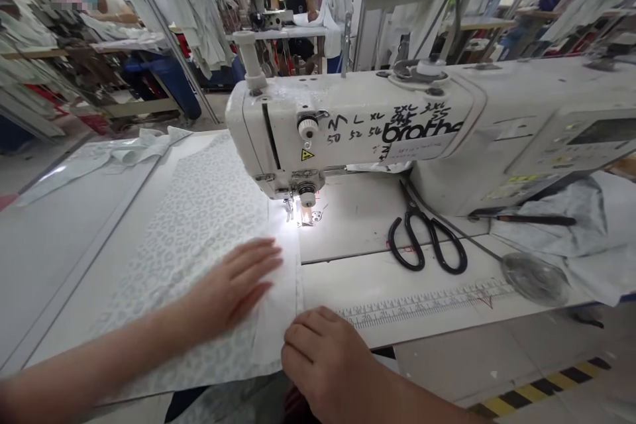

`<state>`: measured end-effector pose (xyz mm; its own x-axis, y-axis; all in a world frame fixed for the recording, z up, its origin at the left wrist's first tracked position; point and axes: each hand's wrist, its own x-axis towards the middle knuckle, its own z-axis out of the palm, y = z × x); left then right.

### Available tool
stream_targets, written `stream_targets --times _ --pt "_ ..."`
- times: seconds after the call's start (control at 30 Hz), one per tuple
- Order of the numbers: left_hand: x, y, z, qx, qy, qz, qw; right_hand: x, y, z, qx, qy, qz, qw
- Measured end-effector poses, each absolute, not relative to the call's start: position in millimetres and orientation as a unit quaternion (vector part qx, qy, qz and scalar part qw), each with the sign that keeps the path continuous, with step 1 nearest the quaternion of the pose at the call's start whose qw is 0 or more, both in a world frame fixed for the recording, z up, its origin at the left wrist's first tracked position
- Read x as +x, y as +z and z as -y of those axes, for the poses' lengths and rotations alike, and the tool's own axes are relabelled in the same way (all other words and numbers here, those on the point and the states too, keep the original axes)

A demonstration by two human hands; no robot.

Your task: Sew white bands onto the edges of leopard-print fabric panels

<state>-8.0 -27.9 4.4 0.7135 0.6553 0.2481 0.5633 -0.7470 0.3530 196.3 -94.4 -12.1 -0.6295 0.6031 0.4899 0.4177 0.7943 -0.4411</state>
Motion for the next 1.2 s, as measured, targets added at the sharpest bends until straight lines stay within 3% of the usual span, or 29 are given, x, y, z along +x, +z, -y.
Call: stream_targets --times 0.1,0.17,0.63,1.2 --pt "-0.1 6.4 58.7 0.885 0.237 -0.314 0.248 195.9 -11.0 79.2 -0.282 0.146 0.896 0.311" --pt "-0.2 4.6 67.0 0.861 0.265 -0.336 0.275 195.9 -11.8 69.1 -0.285 0.140 0.897 0.309" --pt "-19.2 2.6 -8.0 0.918 0.166 -0.298 0.202 196.1 -14.2 4.2 -0.307 0.096 0.897 0.304" --pt "-26.4 7.1 -69.6 0.931 0.174 -0.285 0.145 204.3 -15.5 -24.6 -0.368 0.029 0.904 0.215"
